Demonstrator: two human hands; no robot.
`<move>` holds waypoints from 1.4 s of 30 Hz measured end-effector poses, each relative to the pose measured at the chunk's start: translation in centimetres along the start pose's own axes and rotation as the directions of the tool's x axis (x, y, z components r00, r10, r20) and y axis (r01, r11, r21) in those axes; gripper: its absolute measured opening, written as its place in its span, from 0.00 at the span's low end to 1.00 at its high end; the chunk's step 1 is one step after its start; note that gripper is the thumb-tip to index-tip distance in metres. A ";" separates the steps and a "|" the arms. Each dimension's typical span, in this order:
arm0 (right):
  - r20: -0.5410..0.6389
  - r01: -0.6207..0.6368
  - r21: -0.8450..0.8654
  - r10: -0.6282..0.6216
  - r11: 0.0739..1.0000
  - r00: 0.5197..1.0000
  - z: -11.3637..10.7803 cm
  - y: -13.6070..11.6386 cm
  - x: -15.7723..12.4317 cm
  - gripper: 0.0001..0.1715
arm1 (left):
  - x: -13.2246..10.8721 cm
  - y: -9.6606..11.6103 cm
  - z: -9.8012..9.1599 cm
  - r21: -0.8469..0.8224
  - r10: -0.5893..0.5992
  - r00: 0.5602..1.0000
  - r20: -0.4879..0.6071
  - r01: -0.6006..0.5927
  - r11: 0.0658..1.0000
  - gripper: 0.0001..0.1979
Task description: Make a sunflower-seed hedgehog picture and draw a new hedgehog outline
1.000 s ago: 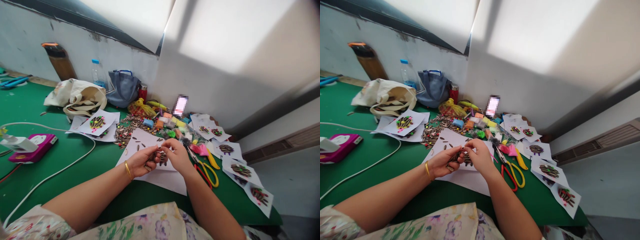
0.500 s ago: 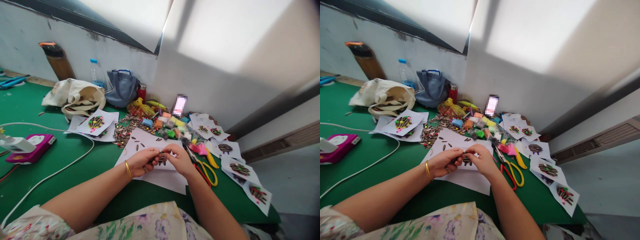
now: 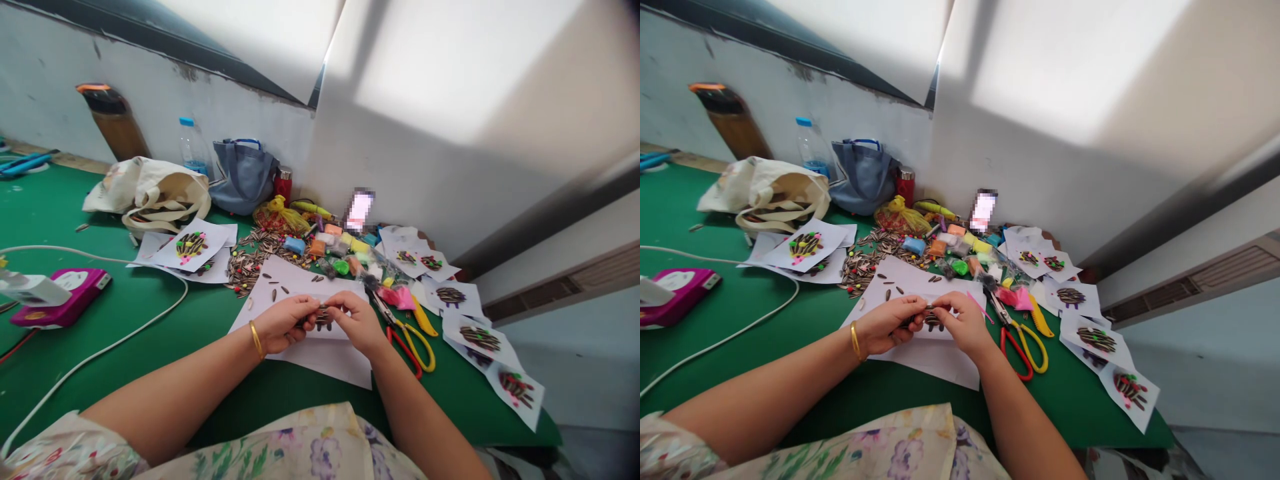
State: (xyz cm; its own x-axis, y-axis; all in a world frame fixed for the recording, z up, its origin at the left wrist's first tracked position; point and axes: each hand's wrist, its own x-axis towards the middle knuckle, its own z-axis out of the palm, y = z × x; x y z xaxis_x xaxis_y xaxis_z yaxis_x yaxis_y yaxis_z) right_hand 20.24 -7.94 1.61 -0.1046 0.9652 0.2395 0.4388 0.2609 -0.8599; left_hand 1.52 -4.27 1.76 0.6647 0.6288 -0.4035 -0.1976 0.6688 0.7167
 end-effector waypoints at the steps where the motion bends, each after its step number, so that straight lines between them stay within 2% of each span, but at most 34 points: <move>1: -0.003 -0.004 0.004 0.004 1.000 1.000 0.1 0.1 0.0 0.05 | 0.0 0.0 0.0 -0.007 0.000 1.000 0.005 0.000 1.000 0.14; 7: -0.034 -0.010 0.009 0.011 1.000 0.999 0.1 0.5 -0.4 0.04 | -0.1 0.2 0.1 -0.065 -0.008 1.000 -0.012 0.008 0.998 0.10; 12: -0.110 -0.049 -0.144 0.033 0.988 0.993 -0.6 2.7 -0.6 0.07 | 0.1 0.8 -0.2 -0.208 0.022 0.992 -0.121 -0.047 0.977 0.08; 16: -0.080 -0.090 -0.243 0.072 0.966 0.994 -1.0 4.4 -0.8 0.07 | 0.4 1.1 -0.6 -0.303 0.020 0.987 -0.161 -0.069 0.950 0.06; 21: -0.039 -0.093 -0.275 0.086 0.957 0.996 -0.5 4.6 -0.9 0.07 | 0.5 1.1 -0.6 -0.312 0.025 0.986 -0.167 -0.076 0.947 0.06; 29: -0.050 -0.087 -0.266 0.076 0.960 0.996 0.0 4.5 -0.7 0.08 | 0.3 1.2 -0.4 -0.316 0.018 0.986 -0.167 -0.071 0.946 0.06; 42: 0.031 0.020 -0.421 -0.007 0.907 0.999 0.1 4.8 -0.7 0.09 | 0.5 1.0 -0.6 -0.329 0.015 0.988 -0.155 -0.066 0.942 0.06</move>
State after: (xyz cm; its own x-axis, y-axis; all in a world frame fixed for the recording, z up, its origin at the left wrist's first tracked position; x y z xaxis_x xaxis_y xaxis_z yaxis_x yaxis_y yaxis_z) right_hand 22.31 -7.35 -2.72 -0.1358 0.9633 0.2315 0.7718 0.2494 -0.5849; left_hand 1.21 -3.04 1.95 0.5420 0.6927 -0.4757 -0.4669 0.7189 0.5149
